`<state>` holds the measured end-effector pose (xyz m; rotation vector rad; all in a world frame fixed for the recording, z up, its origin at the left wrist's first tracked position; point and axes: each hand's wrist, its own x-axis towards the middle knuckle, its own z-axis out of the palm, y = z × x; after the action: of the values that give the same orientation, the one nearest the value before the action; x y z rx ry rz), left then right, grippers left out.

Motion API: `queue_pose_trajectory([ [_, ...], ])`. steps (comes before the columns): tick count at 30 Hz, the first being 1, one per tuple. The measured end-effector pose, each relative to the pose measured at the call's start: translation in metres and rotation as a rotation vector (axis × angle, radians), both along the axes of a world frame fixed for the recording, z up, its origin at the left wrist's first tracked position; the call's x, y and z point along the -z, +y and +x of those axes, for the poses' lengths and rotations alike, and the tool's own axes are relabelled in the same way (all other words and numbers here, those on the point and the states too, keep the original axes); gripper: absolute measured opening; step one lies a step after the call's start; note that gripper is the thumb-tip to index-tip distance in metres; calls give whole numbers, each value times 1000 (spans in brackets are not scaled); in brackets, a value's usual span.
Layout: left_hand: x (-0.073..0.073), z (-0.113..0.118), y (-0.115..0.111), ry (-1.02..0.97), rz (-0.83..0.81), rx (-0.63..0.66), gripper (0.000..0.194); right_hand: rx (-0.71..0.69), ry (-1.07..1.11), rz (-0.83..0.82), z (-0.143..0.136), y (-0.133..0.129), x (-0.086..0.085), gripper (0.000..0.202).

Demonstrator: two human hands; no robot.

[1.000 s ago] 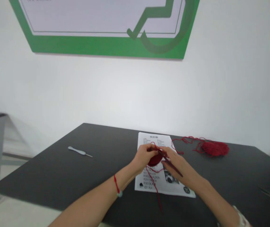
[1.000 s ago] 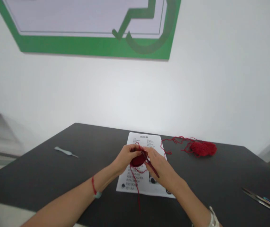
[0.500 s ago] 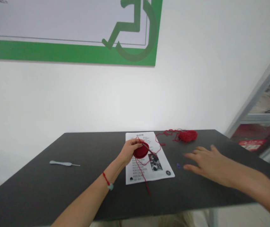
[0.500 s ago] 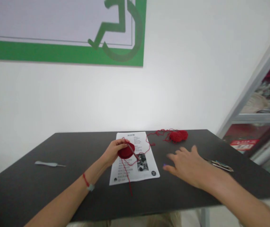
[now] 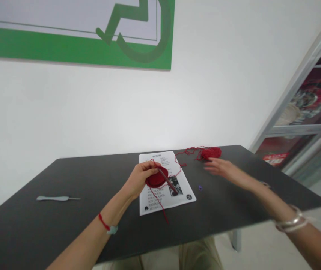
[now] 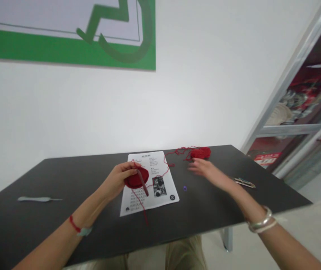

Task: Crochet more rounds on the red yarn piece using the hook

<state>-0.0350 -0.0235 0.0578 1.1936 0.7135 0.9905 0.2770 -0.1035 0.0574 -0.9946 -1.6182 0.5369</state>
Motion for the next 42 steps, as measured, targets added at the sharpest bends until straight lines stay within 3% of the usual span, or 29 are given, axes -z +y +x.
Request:
queue_pose_trajectory([
  [2, 0, 3, 0, 14, 5, -2, 21, 159, -219, 41, -11, 3, 0, 44],
  [5, -3, 10, 1, 38, 22, -6, 18, 407, -805, 217, -44, 7, 2, 58],
  [6, -5, 12, 1, 45, 28, -9, 17, 400, -953, 295, -58, 9, 2, 64],
  [8, -7, 15, 1, 59, 40, -21, 16, 261, -1039, 461, -82, 16, 2, 64],
  [11, -9, 17, 3, 67, 53, -42, 16, 147, -859, 710, -103, 31, 6, 21],
  [15, -7, 15, 12, 58, 61, -81, 17, 244, -845, 834, -105, 52, 18, 35],
  [19, -10, 18, 22, 75, 76, -93, 16, 297, -803, 733, -104, 67, 26, 32],
  [22, -18, 20, 29, 98, 123, -97, 12, 281, -858, 535, -103, 77, 22, 9],
  [26, -27, 19, 36, 158, 195, -100, 10, 249, -850, 190, -100, 86, 16, 92],
  [28, -28, 19, 40, 184, 211, -94, 9, 175, -775, 118, -102, 87, 15, 107],
  [30, -26, 21, 44, 224, 231, -91, 7, 116, -754, 173, -107, 88, 15, 110],
  [32, -23, 23, 47, 271, 252, -84, 6, 120, -758, 364, -114, 90, 17, 99],
  [34, -20, 25, 50, 292, 249, -74, 6, 173, -690, 647, -119, 94, 18, 65],
  [36, -17, 26, 51, 283, 201, -41, 9, 182, -640, 799, -121, 100, 18, 26],
  [38, -16, 28, 51, 237, 152, 3, 19, 143, -611, 813, -122, 104, 19, 9],
  [42, -16, 33, 49, 91, 113, 43, 49, 117, -405, 743, -125, 107, 25, 15],
])
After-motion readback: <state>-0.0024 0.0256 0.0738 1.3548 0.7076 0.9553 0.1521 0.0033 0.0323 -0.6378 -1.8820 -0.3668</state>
